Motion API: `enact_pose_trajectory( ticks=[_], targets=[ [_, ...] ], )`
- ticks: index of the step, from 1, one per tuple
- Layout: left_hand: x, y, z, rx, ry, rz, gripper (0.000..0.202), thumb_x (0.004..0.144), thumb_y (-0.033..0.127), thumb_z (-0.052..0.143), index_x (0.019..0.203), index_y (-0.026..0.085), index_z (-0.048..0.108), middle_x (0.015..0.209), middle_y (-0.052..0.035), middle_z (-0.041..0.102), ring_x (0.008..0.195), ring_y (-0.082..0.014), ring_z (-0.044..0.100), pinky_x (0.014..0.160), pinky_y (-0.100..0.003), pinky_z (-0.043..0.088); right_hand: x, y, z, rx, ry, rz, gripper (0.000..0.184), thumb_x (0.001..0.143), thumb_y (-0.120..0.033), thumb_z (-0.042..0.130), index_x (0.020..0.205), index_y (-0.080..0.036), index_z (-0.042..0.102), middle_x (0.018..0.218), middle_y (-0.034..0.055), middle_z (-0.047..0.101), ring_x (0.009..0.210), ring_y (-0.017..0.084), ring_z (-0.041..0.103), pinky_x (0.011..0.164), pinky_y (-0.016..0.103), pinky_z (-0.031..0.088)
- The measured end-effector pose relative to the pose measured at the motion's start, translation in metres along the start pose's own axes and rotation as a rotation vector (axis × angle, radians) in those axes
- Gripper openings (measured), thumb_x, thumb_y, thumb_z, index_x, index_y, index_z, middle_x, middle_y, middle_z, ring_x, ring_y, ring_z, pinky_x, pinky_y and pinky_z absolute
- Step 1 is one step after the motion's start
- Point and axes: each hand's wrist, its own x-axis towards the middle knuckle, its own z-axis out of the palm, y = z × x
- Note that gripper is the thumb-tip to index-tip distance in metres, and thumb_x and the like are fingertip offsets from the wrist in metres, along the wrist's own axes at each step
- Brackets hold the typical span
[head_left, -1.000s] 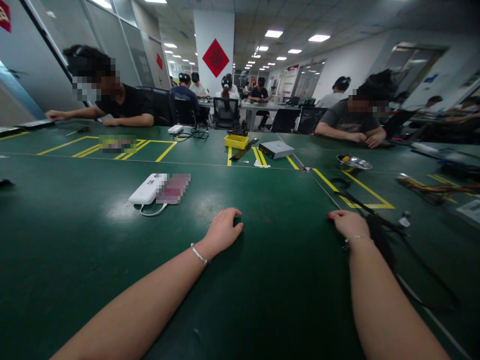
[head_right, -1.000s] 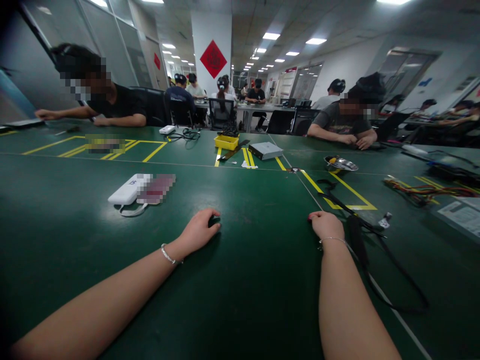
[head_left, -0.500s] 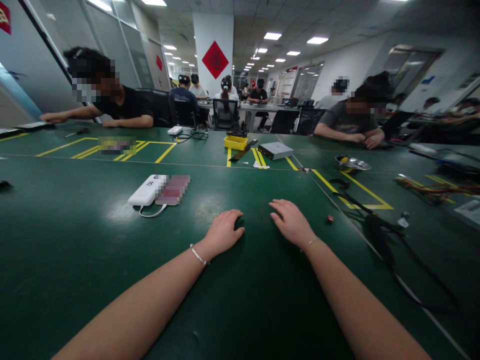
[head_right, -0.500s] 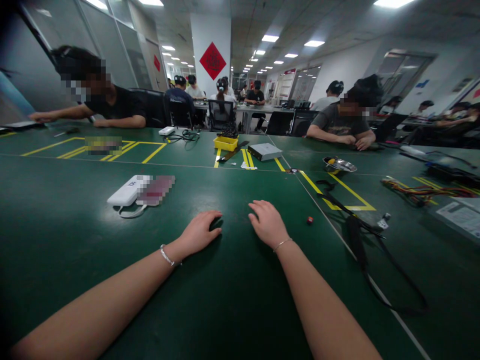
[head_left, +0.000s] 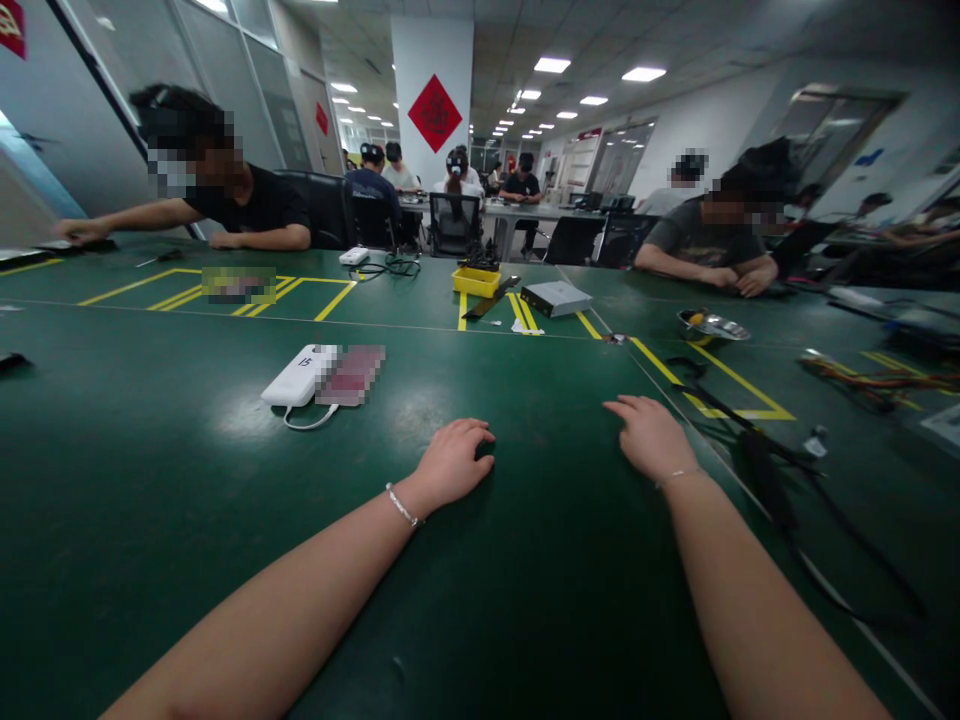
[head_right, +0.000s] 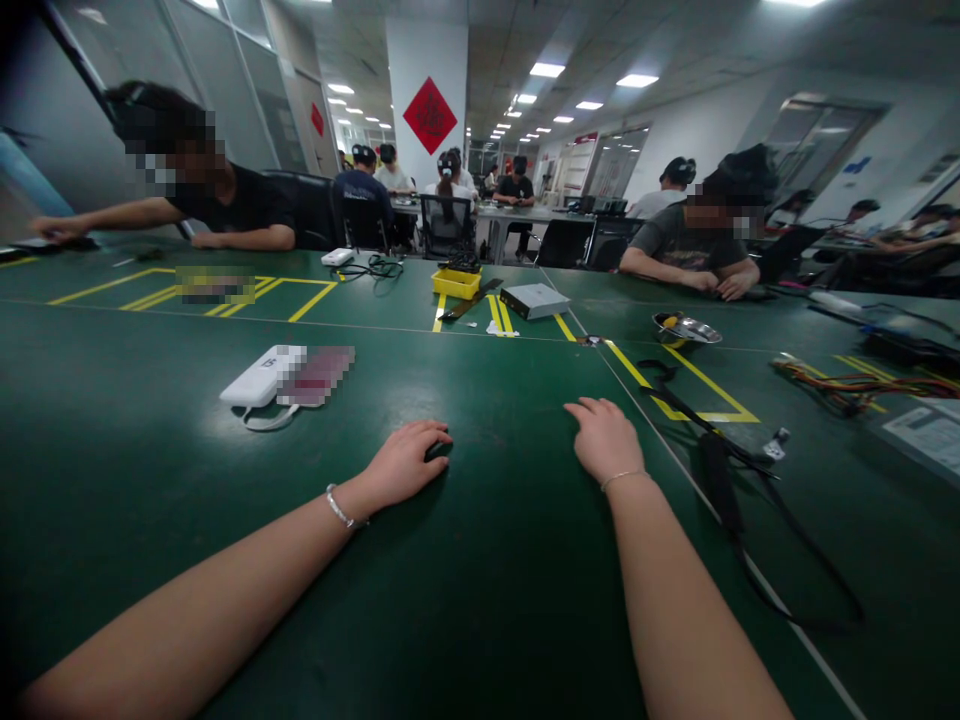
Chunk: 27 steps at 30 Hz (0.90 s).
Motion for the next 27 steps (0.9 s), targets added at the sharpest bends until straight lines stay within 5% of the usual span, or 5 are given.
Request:
enact_pose_trajectory(
  ticks=[6,13,27],
  targets=[
    [-0.001,0.001,-0.001,-0.014,-0.004,0.000,0.027,0.075,0.026,0.054,0.101,0.020,0.060,0.119,-0.0067,0.054,0.114,-0.0224,0.046,0.100,-0.039,0.031,-0.006,0.054,0.010,0.037,-0.129,0.292,0.051,0.063,-0.006,0.046,0.109,-0.022,0.061,0.119,0.0088,0.054,0.102,0.026,0.053,0.084,0.038,0.043],
    [-0.002,0.000,0.000,0.016,-0.001,0.010,0.027,0.075,0.025,0.054,0.100,0.020,0.059,0.119,-0.0068,0.054,0.113,-0.0224,0.046,0.099,-0.039,0.032,-0.004,0.046,0.006,0.082,-0.160,0.432,0.037,0.071,-0.017,0.043,0.101,-0.023,0.065,0.105,0.0084,0.063,0.089,0.025,0.059,0.071,0.034,0.046],
    [0.000,0.001,-0.001,-0.026,-0.010,-0.008,0.026,0.074,0.024,0.055,0.099,0.021,0.059,0.119,-0.0063,0.055,0.113,-0.0225,0.046,0.099,-0.040,0.032,-0.005,0.046,0.005,0.193,0.044,0.600,0.031,0.073,-0.027,0.045,0.096,-0.016,0.064,0.090,0.0119,0.064,0.077,0.023,0.059,0.066,0.033,0.045]
  ],
)
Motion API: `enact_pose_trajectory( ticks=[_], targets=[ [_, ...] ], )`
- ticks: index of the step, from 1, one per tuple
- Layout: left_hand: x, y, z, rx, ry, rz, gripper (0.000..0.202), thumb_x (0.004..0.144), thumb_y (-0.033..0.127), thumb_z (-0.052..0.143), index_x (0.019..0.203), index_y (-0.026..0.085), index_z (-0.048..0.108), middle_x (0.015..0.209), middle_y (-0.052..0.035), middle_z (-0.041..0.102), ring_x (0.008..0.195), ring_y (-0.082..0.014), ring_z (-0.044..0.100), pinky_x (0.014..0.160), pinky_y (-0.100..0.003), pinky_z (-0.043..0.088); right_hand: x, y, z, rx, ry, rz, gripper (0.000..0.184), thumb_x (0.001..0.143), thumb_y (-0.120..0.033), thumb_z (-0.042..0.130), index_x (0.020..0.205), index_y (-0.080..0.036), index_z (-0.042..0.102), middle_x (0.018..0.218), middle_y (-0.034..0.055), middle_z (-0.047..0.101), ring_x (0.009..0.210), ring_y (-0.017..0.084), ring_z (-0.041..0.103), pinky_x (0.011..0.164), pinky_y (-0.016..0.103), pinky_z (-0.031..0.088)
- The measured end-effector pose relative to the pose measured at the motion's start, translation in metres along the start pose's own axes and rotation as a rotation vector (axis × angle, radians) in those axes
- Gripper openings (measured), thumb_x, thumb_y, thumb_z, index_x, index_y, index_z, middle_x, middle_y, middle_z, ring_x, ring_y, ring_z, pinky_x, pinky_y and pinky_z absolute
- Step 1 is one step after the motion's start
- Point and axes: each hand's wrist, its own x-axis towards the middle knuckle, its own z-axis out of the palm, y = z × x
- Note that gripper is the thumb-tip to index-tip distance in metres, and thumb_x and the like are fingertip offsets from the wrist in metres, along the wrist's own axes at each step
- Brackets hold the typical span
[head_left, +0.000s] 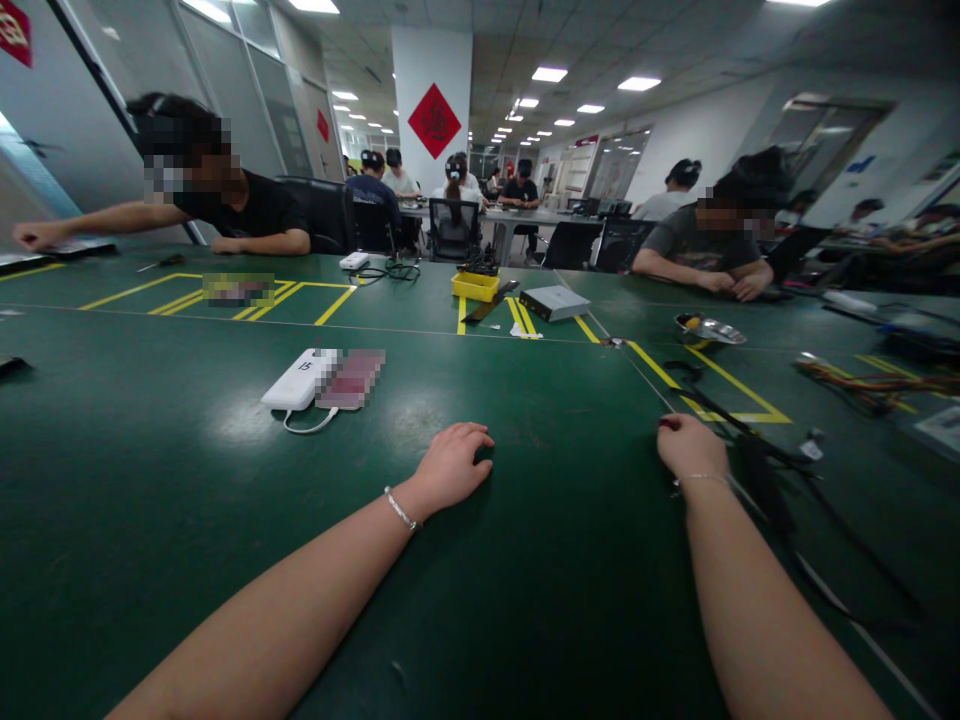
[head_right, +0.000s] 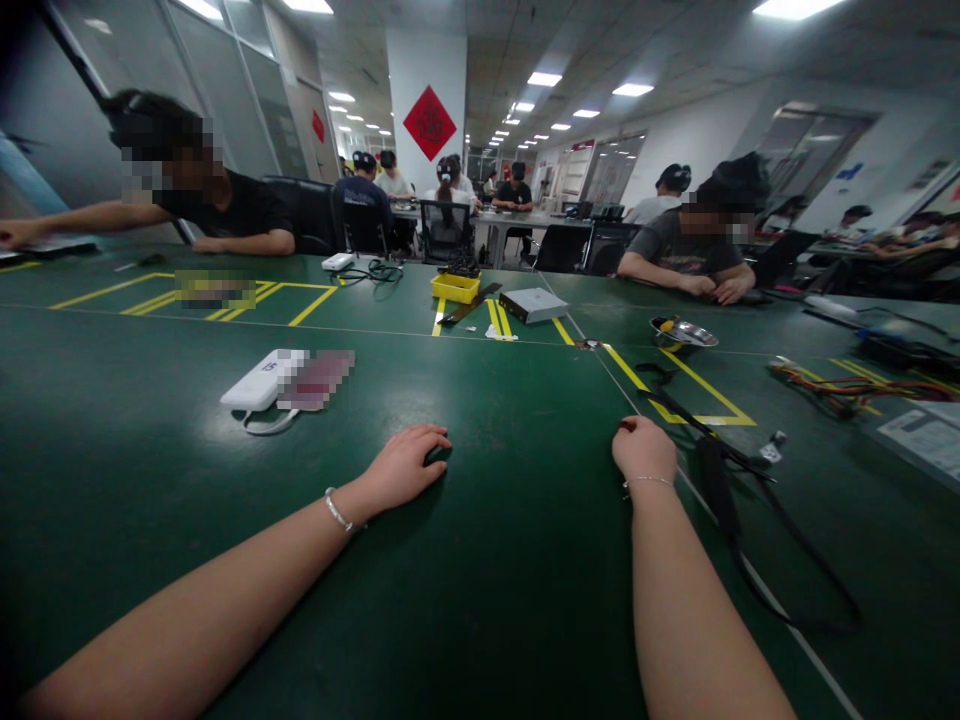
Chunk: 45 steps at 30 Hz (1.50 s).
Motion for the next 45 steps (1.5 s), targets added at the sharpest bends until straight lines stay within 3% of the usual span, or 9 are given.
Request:
enact_pose_trajectory(
  ticks=[4,7,12,18,26,30,35,40,45],
  targets=[
    [0.000,0.000,0.000,0.000,0.003,-0.019,0.024,0.075,0.025,0.054,0.098,0.021,0.060,0.118,-0.0058,0.055,0.113,-0.0223,0.046,0.098,-0.039,0.032,-0.008,-0.018,-0.002,0.022,0.100,-0.136,0.030,0.074,-0.024,0.043,0.096,-0.015,0.063,0.093,0.0116,0.063,0.082,0.023,0.058,0.071,0.034,0.046],
    [0.000,0.002,-0.001,-0.027,0.010,-0.033,0.026,0.077,0.028,0.052,0.101,0.022,0.058,0.111,-0.0056,0.059,0.107,-0.0222,0.050,0.095,-0.039,0.035,-0.027,-0.049,-0.002,0.108,0.120,-0.421,0.028,0.076,-0.022,0.042,0.095,-0.015,0.062,0.097,0.0098,0.061,0.089,0.021,0.057,0.081,0.033,0.044],
    [0.000,0.008,-0.003,-0.221,0.017,-0.074,0.030,0.082,0.033,0.046,0.109,0.022,0.052,0.099,-0.0039,0.064,0.092,-0.0192,0.057,0.084,-0.033,0.043,-0.086,-0.111,0.005,0.280,-0.001,-0.927,0.031,0.076,-0.013,0.042,0.103,-0.016,0.056,0.097,0.0083,0.061,0.090,0.019,0.056,0.084,0.035,0.045],
    [0.003,0.003,0.001,-0.457,0.020,-0.107,0.017,0.078,0.021,0.049,0.095,0.019,0.053,0.083,0.0001,0.064,0.077,-0.0133,0.059,0.073,-0.026,0.046,-0.136,-0.144,0.017,0.405,-0.086,-1.156,0.029,0.076,-0.008,0.043,0.100,-0.019,0.055,0.093,0.0072,0.061,0.090,0.019,0.055,0.083,0.035,0.045],
    [0.008,-0.001,0.000,-0.732,0.100,-0.174,0.008,0.079,0.021,0.047,0.085,0.018,0.052,0.070,0.0023,0.056,0.064,-0.0092,0.055,0.060,-0.022,0.045,-0.111,-0.131,0.009,0.363,-0.032,-1.051,0.028,0.080,-0.027,0.048,0.106,-0.018,0.054,0.102,0.0086,0.059,0.098,0.021,0.052,0.087,0.036,0.042],
    [0.012,-0.004,-0.004,-1.109,0.149,-0.396,0.010,0.081,0.022,0.047,0.088,0.017,0.050,0.080,-0.0014,0.058,0.064,-0.0082,0.059,0.053,-0.018,0.045,-0.066,-0.090,0.002,0.051,0.097,-0.590,0.030,0.080,-0.028,0.044,0.104,-0.017,0.058,0.101,0.0141,0.055,0.094,0.025,0.054,0.081,0.039,0.043],
    [0.013,-0.006,-0.008,-1.416,0.171,-0.517,0.007,0.081,0.015,0.048,0.087,0.015,0.051,0.083,-0.0052,0.060,0.072,-0.0098,0.062,0.066,-0.022,0.051,-0.019,-0.028,-0.001,-0.150,0.004,-0.060,0.047,0.078,-0.037,0.043,0.115,-0.011,0.054,0.112,0.0228,0.047,0.100,0.034,0.052,0.079,0.043,0.042],
    [0.011,-0.005,-0.009,-1.517,0.148,-0.494,0.019,0.073,0.003,0.056,0.088,0.014,0.053,0.083,-0.0044,0.061,0.077,-0.0112,0.063,0.069,-0.021,0.052,-0.002,-0.004,0.003,-0.222,-0.155,-0.067,0.033,0.074,-0.023,0.044,0.096,-0.010,0.065,0.097,0.0226,0.059,0.092,0.032,0.057,0.074,0.040,0.044],
    [0.010,-0.001,-0.007,-1.503,0.155,-0.454,0.022,0.068,0.000,0.059,0.085,0.013,0.054,0.078,-0.0023,0.061,0.067,-0.0086,0.062,0.062,-0.017,0.050,-0.010,-0.025,0.000,-0.066,-0.221,-0.080,0.023,0.069,-0.014,0.049,0.083,-0.013,0.067,0.087,0.0170,0.065,0.081,0.027,0.060,0.070,0.037,0.044]
  ],
)
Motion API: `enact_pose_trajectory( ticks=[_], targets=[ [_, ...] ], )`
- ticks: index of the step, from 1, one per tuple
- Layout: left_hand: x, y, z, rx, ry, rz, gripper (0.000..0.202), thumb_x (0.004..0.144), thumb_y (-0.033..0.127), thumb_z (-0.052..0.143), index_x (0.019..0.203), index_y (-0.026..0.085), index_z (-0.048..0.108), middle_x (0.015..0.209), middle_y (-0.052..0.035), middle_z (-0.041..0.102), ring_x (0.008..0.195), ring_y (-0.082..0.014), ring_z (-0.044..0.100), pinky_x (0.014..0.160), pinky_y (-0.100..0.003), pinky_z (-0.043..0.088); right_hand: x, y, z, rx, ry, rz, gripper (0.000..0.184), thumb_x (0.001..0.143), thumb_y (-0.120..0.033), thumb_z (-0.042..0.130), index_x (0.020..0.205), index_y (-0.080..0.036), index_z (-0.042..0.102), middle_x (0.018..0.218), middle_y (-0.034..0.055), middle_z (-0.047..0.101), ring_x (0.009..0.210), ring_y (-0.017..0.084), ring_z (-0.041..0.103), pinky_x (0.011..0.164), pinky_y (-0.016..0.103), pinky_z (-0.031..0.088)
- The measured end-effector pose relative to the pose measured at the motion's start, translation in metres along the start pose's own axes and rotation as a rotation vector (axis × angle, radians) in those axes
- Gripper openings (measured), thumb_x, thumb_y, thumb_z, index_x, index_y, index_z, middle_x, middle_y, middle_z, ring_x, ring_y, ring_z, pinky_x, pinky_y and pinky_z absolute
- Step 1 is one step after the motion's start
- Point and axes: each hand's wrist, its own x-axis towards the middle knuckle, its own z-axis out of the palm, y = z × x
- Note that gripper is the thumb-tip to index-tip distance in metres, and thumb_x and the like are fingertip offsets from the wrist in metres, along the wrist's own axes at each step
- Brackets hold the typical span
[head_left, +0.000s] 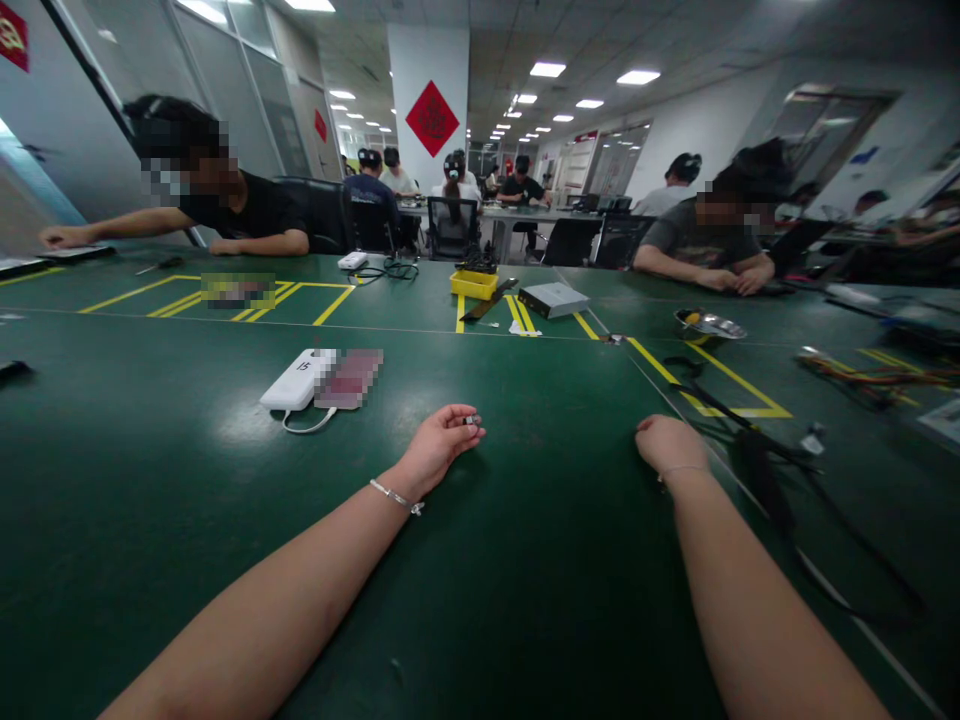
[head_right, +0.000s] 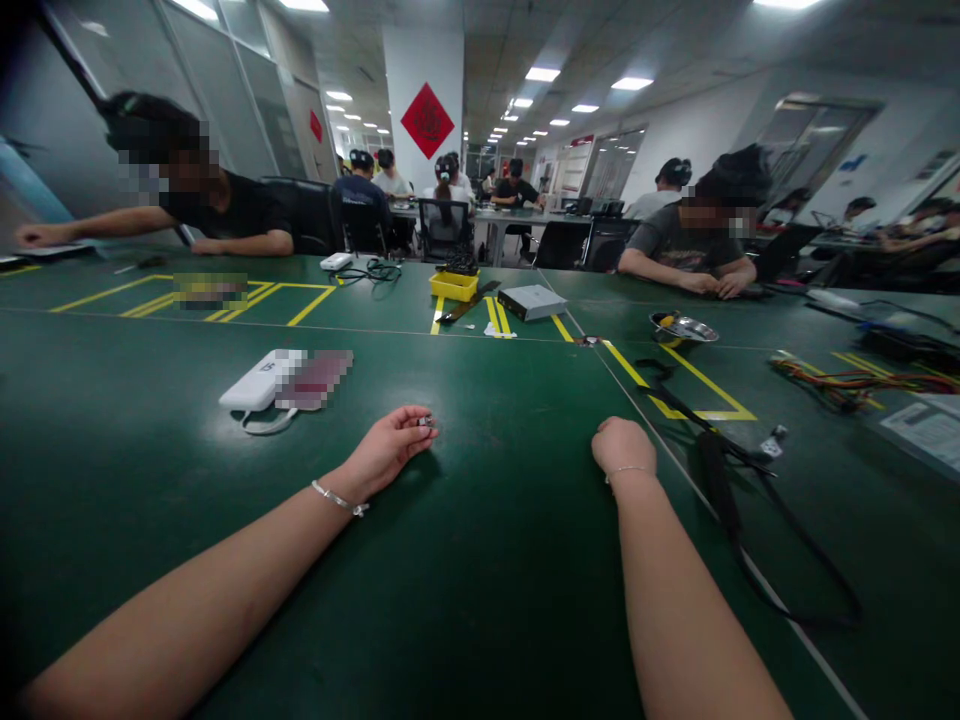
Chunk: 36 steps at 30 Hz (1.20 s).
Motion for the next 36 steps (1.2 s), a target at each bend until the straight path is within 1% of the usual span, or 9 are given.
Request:
enact_pose_trajectory(
  ticks=[2,5,7,9,12,19,26,32,36],
  targets=[
    [-0.001,-0.001,0.001,0.018,-0.017,0.010,0.022,0.067,0.002,0.061,0.085,0.013,0.055,0.078,-0.0021,0.061,0.066,-0.0084,0.062,0.062,-0.018,0.049,-0.012,-0.021,-0.001,0.263,-0.088,-0.077,0.019,0.069,-0.017,0.052,0.082,-0.016,0.066,0.085,0.0118,0.065,0.076,0.022,0.060,0.070,0.035,0.044],
    [-0.002,-0.002,0.000,0.052,-0.043,0.021,0.025,0.065,0.005,0.065,0.086,0.013,0.055,0.080,-0.0015,0.062,0.067,-0.0082,0.061,0.062,-0.019,0.047,-0.039,-0.058,0.001,0.799,-0.312,-0.214,0.014,0.069,-0.019,0.057,0.081,-0.018,0.064,0.078,0.0053,0.064,0.070,0.015,0.057,0.070,0.030,0.045],
    [-0.002,-0.004,0.000,0.078,-0.060,0.034,0.026,0.063,0.007,0.066,0.086,0.013,0.055,0.081,-0.0016,0.063,0.067,-0.0080,0.060,0.063,-0.019,0.046,-0.058,-0.081,0.004,1.087,-0.465,-0.257,0.013,0.066,-0.018,0.062,0.079,-0.017,0.063,0.077,0.0032,0.063,0.069,0.012,0.056,0.071,0.028,0.044],
    [-0.002,-0.005,0.000,0.111,-0.083,0.054,0.026,0.062,0.007,0.067,0.085,0.013,0.055,0.082,-0.0023,0.064,0.067,-0.0081,0.060,0.064,-0.020,0.045,-0.073,-0.096,0.007,1.282,-0.602,-0.258,0.013,0.064,-0.018,0.066,0.076,-0.017,0.062,0.080,0.0028,0.063,0.070,0.010,0.056,0.074,0.027,0.044],
    [-0.003,-0.006,0.002,0.168,-0.111,0.099,0.026,0.061,0.008,0.067,0.084,0.013,0.057,0.084,-0.0036,0.065,0.070,-0.0089,0.059,0.069,-0.022,0.044,-0.087,-0.108,0.012,1.466,-0.757,-0.237,0.013,0.062,-0.017,0.069,0.072,-0.016,0.061,0.080,0.0026,0.064,0.071,0.009,0.057,0.075,0.027,0.044],
    [-0.007,-0.005,0.005,0.293,-0.134,0.155,0.022,0.060,0.013,0.069,0.079,0.013,0.058,0.080,-0.0024,0.064,0.075,-0.0109,0.058,0.076,-0.027,0.042,-0.091,-0.114,0.025,1.652,-0.931,-0.189,0.017,0.059,-0.016,0.073,0.071,-0.016,0.061,0.071,-0.0011,0.062,0.057,0.005,0.052,0.056,0.019,0.041],
    [-0.008,-0.007,0.007,0.389,-0.154,0.161,0.022,0.062,0.016,0.068,0.080,0.013,0.057,0.080,-0.0022,0.064,0.072,-0.0107,0.057,0.073,-0.026,0.042,-0.092,-0.118,0.037,1.793,-0.943,-0.166,0.020,0.058,-0.024,0.075,0.069,-0.017,0.060,0.063,-0.0037,0.057,0.053,0.005,0.048,0.050,0.017,0.038],
    [-0.012,-0.007,0.012,0.503,-0.167,0.190,0.016,0.067,0.016,0.063,0.081,0.014,0.055,0.076,-0.0006,0.061,0.069,-0.0096,0.055,0.068,-0.025,0.042,-0.092,-0.118,0.037,1.765,-1.004,-0.140,0.017,0.067,-0.031,0.069,0.069,-0.016,0.058,0.058,-0.0036,0.053,0.051,0.005,0.045,0.049,0.017,0.037],
    [-0.012,-0.009,0.011,0.586,-0.142,0.268,0.016,0.073,0.021,0.058,0.088,0.014,0.056,0.077,-0.0013,0.060,0.071,-0.0111,0.056,0.070,-0.027,0.044,-0.091,-0.119,0.038,1.760,-1.008,-0.117,0.019,0.069,-0.033,0.067,0.072,-0.016,0.059,0.058,-0.0029,0.054,0.053,0.005,0.047,0.051,0.017,0.038]
  ],
)
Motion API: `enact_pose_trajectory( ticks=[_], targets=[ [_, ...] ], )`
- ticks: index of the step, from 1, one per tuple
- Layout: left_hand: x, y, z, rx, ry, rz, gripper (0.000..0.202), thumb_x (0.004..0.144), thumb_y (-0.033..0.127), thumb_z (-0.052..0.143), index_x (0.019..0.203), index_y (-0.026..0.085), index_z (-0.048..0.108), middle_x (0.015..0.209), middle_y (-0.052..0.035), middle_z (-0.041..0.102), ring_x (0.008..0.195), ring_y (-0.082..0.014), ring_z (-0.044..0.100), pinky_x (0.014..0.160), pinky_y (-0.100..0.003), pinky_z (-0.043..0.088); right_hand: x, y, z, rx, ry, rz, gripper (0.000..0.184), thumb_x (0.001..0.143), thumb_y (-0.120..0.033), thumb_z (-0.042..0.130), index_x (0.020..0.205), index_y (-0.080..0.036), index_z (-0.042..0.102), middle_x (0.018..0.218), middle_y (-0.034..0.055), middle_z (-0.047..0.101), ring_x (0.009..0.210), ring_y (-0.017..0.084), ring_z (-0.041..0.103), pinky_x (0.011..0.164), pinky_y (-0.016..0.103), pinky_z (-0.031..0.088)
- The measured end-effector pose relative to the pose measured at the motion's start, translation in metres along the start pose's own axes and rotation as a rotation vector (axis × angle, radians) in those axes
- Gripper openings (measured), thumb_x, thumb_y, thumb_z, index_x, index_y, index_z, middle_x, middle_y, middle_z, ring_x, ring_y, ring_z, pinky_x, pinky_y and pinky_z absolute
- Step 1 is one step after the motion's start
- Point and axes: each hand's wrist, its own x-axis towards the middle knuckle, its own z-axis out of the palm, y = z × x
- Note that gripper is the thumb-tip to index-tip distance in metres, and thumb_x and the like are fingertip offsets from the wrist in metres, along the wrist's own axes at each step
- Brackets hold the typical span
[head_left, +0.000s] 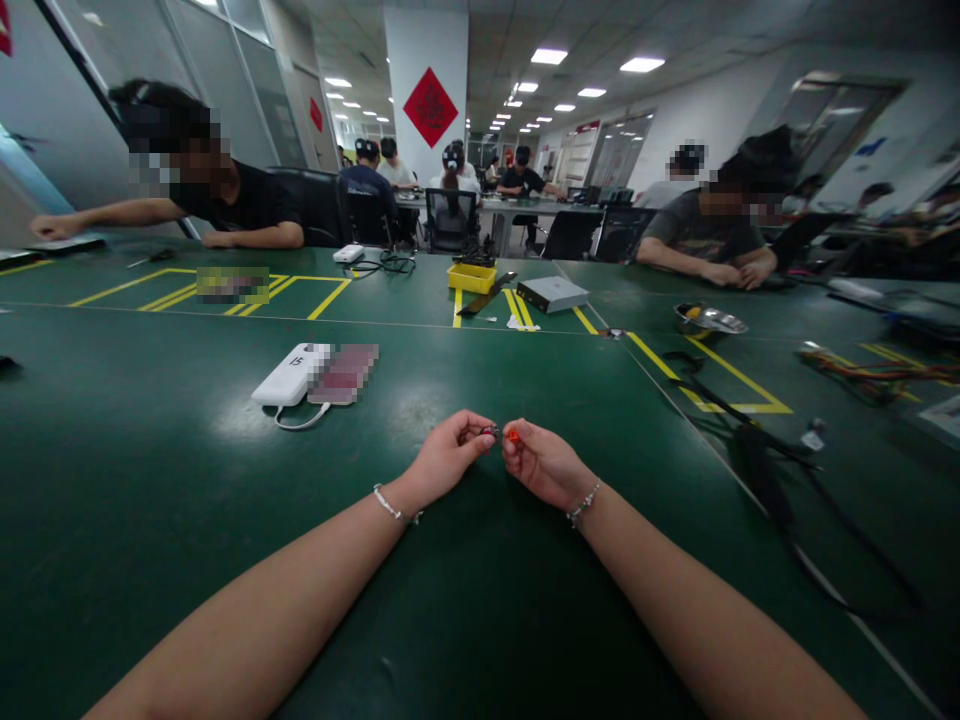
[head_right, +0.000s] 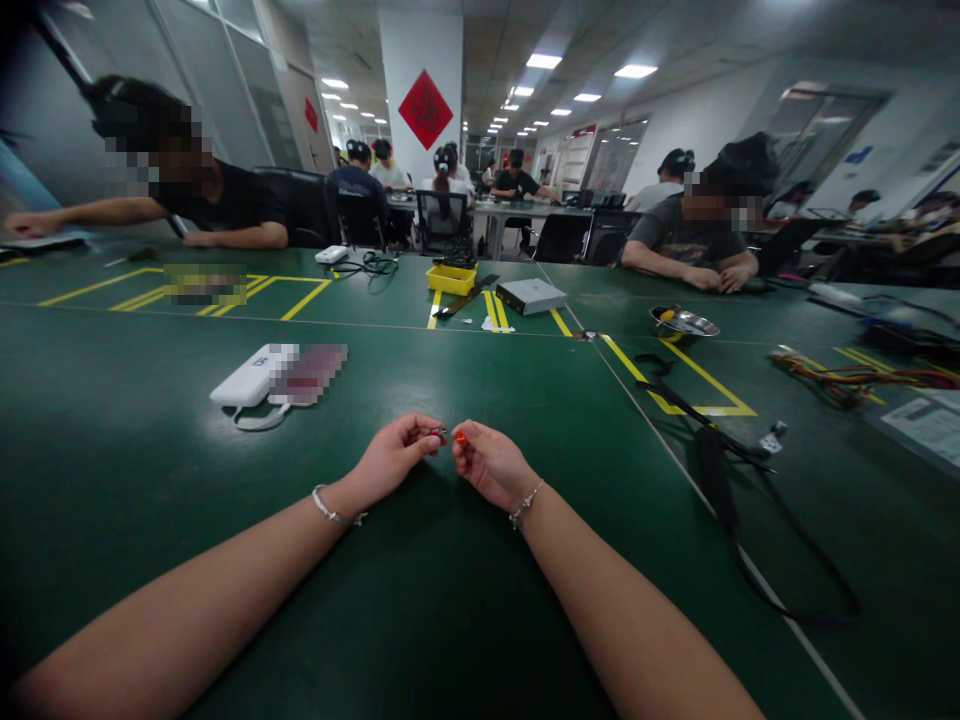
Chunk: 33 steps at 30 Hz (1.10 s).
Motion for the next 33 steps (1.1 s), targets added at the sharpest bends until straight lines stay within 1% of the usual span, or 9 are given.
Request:
enact_pose_trajectory(
  ticks=[4,10,14,18,21,24,26,29,33],
  targets=[
    [0.0005,-0.0022,0.0002,0.052,0.027,0.033,0.015,0.075,0.022,0.057,0.088,0.015,0.056,0.079,-0.0023,0.061,0.073,-0.0122,0.056,0.072,-0.029,0.045,0.0007,0.0004,-0.0007,0.012,0.010,-0.006,0.017,0.069,-0.031,0.067,0.075,-0.017,0.059,0.059,-0.0032,0.055,0.054,0.006,0.049,0.052,0.018,0.038],
    [0.0027,-0.0028,0.0009,-0.197,-0.030,-0.015,0.016,0.070,0.010,0.058,0.083,0.015,0.049,0.081,-0.0028,0.064,0.073,-0.0111,0.059,0.074,-0.029,0.046,0.0005,0.0005,-0.0024,0.022,-0.009,-0.022,0.015,0.069,-0.029,0.067,0.076,-0.019,0.059,0.062,-0.0033,0.057,0.056,0.006,0.050,0.056,0.020,0.039],
    [0.0021,-0.0008,0.0014,-0.264,-0.047,-0.025,0.016,0.072,0.009,0.056,0.081,0.016,0.045,0.085,-0.0040,0.065,0.075,-0.0120,0.061,0.075,-0.029,0.046,0.0005,0.0008,-0.0034,0.010,-0.014,-0.040,0.015,0.068,-0.027,0.068,0.077,-0.020,0.059,0.067,-0.0026,0.060,0.059,0.007,0.051,0.059,0.022,0.040],
    [0.0008,-0.0009,0.0012,-0.227,-0.050,0.024,0.013,0.074,0.010,0.054,0.081,0.017,0.045,0.094,-0.0052,0.063,0.083,-0.0133,0.060,0.077,-0.029,0.044,0.0005,0.0012,-0.0036,0.012,-0.012,-0.044,0.016,0.067,-0.024,0.069,0.080,-0.021,0.060,0.067,-0.0031,0.061,0.058,0.006,0.051,0.059,0.022,0.040],
    [0.0007,-0.0025,-0.0004,-0.104,-0.014,0.084,0.011,0.074,0.011,0.053,0.082,0.016,0.049,0.104,-0.0061,0.059,0.085,-0.0132,0.057,0.079,-0.030,0.043,-0.0001,0.0007,-0.0031,0.017,-0.018,-0.042,0.015,0.068,-0.025,0.068,0.079,-0.019,0.061,0.066,-0.0025,0.060,0.059,0.007,0.053,0.060,0.022,0.041],
    [0.0018,-0.0031,-0.0014,-0.014,0.016,0.083,0.011,0.075,0.012,0.052,0.085,0.016,0.053,0.093,-0.0045,0.060,0.082,-0.0130,0.055,0.079,-0.030,0.042,-0.0010,-0.0007,-0.0029,0.014,-0.035,-0.029,0.015,0.070,-0.024,0.066,0.083,-0.017,0.063,0.068,-0.0010,0.061,0.062,0.007,0.054,0.063,0.023,0.042],
    [0.0028,-0.0024,-0.0013,-0.047,0.004,0.061,0.011,0.075,0.012,0.051,0.086,0.015,0.053,0.084,-0.0028,0.059,0.078,-0.0123,0.055,0.078,-0.029,0.043,-0.0012,-0.0012,-0.0031,0.005,-0.040,-0.017,0.018,0.069,-0.019,0.065,0.087,-0.017,0.063,0.071,-0.0006,0.062,0.063,0.008,0.054,0.065,0.023,0.043],
    [0.0040,-0.0012,-0.0009,-0.144,-0.032,0.020,0.009,0.076,0.013,0.050,0.084,0.015,0.052,0.081,-0.0017,0.059,0.074,-0.0110,0.056,0.075,-0.028,0.043,-0.0009,-0.0006,-0.0039,-0.016,-0.035,-0.011,0.023,0.067,-0.014,0.066,0.090,-0.017,0.063,0.072,-0.0007,0.061,0.063,0.007,0.054,0.066,0.024,0.043],
    [0.0046,-0.0015,-0.0021,-0.204,-0.049,-0.020,0.009,0.076,0.015,0.052,0.085,0.015,0.052,0.079,-0.0006,0.058,0.071,-0.0102,0.056,0.073,-0.026,0.044,-0.0004,0.0008,-0.0039,-0.026,-0.053,-0.021,0.019,0.070,-0.021,0.065,0.089,-0.016,0.064,0.070,-0.0009,0.059,0.061,0.007,0.051,0.064,0.023,0.042]
  ],
)
